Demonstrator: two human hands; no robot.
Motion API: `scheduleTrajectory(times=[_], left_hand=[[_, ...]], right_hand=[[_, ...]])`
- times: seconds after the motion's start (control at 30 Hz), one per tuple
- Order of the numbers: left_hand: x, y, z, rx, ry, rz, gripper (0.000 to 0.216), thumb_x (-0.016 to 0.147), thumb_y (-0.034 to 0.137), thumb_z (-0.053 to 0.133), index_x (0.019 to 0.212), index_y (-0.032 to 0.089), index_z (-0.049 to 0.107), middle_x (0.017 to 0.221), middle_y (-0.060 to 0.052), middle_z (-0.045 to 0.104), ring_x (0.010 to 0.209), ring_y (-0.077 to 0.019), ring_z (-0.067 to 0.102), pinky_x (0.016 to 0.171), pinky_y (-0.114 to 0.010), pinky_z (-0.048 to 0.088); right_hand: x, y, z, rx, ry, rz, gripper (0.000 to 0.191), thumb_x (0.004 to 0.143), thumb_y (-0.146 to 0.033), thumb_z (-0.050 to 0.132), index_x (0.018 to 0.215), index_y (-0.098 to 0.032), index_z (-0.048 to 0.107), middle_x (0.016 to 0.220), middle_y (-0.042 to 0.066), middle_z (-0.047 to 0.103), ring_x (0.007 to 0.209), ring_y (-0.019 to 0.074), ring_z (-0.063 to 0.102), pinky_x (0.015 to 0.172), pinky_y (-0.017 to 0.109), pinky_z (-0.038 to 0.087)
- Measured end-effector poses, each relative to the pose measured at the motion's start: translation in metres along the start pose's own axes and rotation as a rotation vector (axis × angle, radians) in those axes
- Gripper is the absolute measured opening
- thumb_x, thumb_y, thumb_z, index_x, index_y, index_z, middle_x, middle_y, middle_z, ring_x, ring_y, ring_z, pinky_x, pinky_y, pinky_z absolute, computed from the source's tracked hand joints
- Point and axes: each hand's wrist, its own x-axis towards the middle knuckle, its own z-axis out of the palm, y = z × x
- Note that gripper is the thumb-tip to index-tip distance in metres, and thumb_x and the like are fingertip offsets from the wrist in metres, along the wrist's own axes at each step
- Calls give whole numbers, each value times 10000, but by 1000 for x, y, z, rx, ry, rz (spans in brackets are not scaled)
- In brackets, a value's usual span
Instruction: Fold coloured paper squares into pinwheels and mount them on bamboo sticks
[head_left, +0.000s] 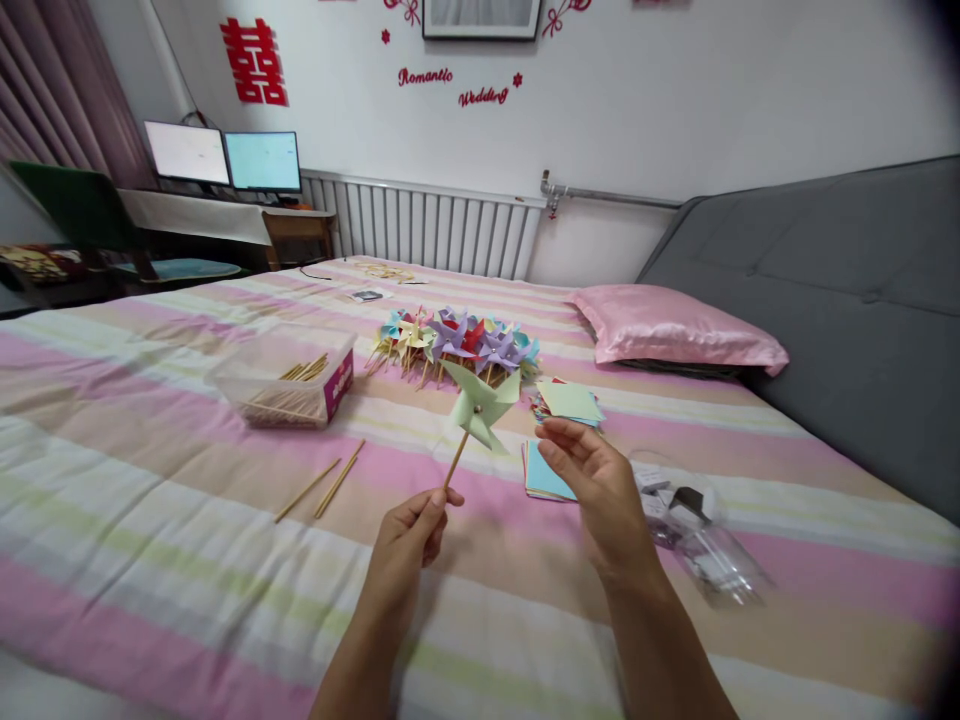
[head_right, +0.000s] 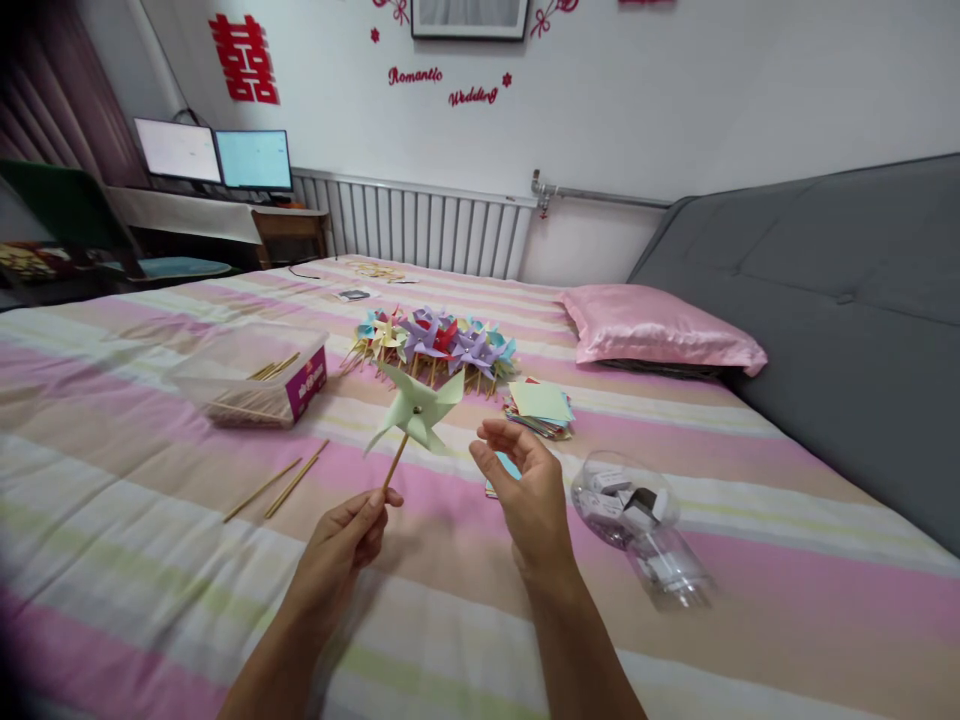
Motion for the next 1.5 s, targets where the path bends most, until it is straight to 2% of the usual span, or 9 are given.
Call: scheduleTrajectory(times=[0.13,0.33,0.6,0.8,0.9,1.03,1.23,1.5], left_hand=[[-1,1,3,-35,-72,-53,410,746,552,620,795,146,638,519,91,216,478,-63,116,466,-242,77],[-3,0,7,82,-124,-78,426,738,566,613,782,143,648,516,90,207,479,-67,125,477,-250,86],[-4,-2,10,168,-168,-59,421,782,558,569,800,147,663,530,85,185,489,-76,119,475,-249,90],[-7,1,13,189,-180,-47,444,767,578,571,779,145,667,527,82,197,482,-77,128,468,-250,96],[-8,2,14,188,-183,-50,445,763,578,574,777,144,671,524,82,201,480,-76,132,469,-249,96],[-8,1,12,167,-185,-51,421,772,554,577,773,145,676,534,79,206,481,-73,133,470,-243,97],[-10,0,11,159,-179,-57,409,781,538,578,769,142,683,526,79,212,482,-75,137,479,-251,97],[-9,-4,9,162,-192,-50,436,778,557,569,769,137,687,522,70,238,483,-76,160,487,-258,95]], right_hand=[[4,3,2,49,-4,56,482,669,-425,755,1051,-159,633,1041,123,707,1021,245,639,902,398,492],[-1,-4,9,67,-164,-1,401,704,-452,716,992,-176,669,1022,105,721,991,258,653,882,399,498],[-2,3,14,167,-41,56,347,644,-387,770,899,-165,692,940,86,745,919,244,680,808,361,526],[-3,5,15,127,30,89,338,603,-409,787,796,-147,697,784,61,736,710,214,666,585,293,517],[-4,5,16,148,53,98,344,586,-407,796,787,-145,698,769,56,729,658,199,648,520,270,489],[-4,6,16,140,66,85,337,579,-393,805,788,-148,704,771,57,727,669,196,645,532,271,495],[-5,10,16,158,75,79,311,563,-375,825,753,-157,712,796,60,735,723,208,659,634,306,525],[-5,15,12,140,49,84,308,570,-371,833,768,-163,723,733,44,727,685,210,663,585,291,515]])
